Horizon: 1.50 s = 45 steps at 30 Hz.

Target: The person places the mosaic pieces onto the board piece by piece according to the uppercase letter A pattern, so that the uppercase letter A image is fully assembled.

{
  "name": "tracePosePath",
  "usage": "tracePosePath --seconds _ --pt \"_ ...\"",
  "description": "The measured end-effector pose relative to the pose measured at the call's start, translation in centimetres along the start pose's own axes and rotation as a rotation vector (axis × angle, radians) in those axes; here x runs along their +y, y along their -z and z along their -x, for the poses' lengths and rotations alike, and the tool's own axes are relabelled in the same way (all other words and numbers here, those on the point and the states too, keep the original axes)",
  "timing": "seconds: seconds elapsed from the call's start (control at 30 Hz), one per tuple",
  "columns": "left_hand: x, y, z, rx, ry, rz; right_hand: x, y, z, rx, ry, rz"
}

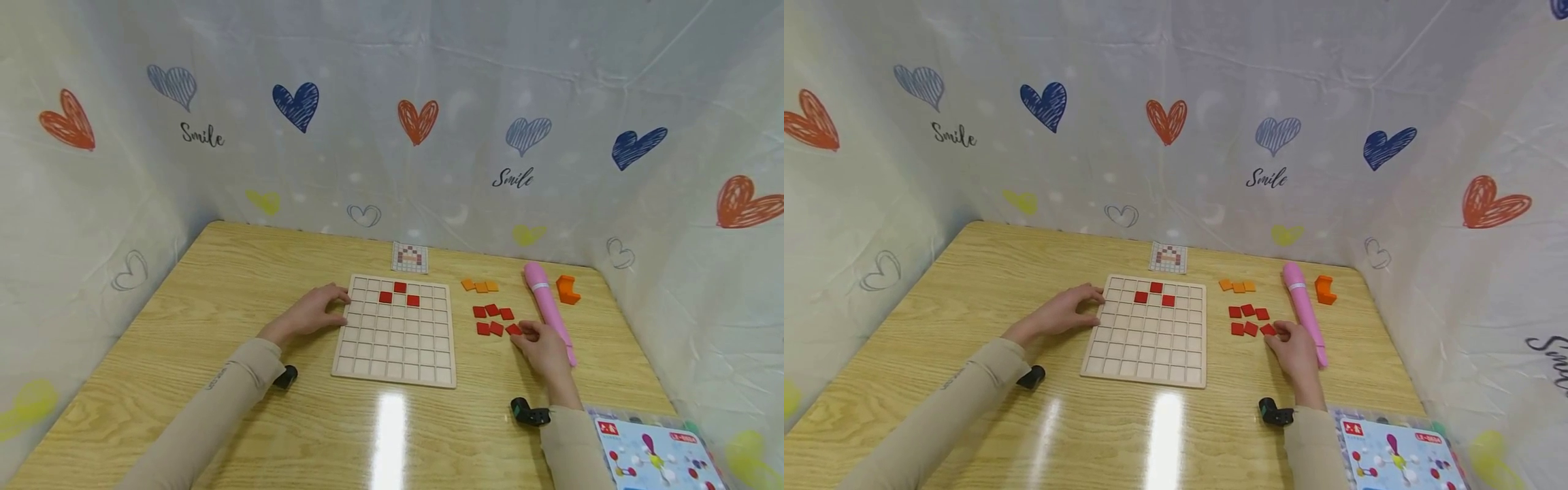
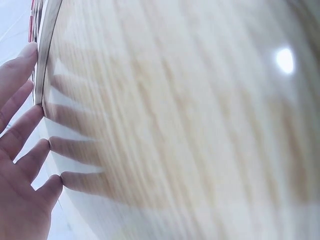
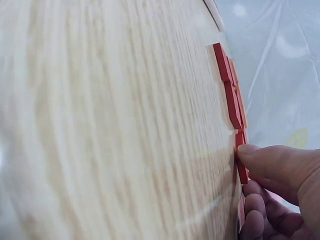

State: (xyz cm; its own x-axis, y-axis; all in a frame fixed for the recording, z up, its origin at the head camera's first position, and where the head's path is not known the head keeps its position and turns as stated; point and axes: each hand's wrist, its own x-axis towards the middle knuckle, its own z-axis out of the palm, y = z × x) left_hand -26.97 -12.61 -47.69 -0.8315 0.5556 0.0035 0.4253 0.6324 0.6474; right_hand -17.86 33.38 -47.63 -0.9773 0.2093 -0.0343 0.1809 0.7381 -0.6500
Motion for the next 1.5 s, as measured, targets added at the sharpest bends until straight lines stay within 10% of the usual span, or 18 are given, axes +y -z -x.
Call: tracePosePath --seconds 1.5 --pt "-0.2 0.0 0.1 0.004 -0.023 -0.005 -3.1 1.0 -0.7 -0.028 0.146 0.072"
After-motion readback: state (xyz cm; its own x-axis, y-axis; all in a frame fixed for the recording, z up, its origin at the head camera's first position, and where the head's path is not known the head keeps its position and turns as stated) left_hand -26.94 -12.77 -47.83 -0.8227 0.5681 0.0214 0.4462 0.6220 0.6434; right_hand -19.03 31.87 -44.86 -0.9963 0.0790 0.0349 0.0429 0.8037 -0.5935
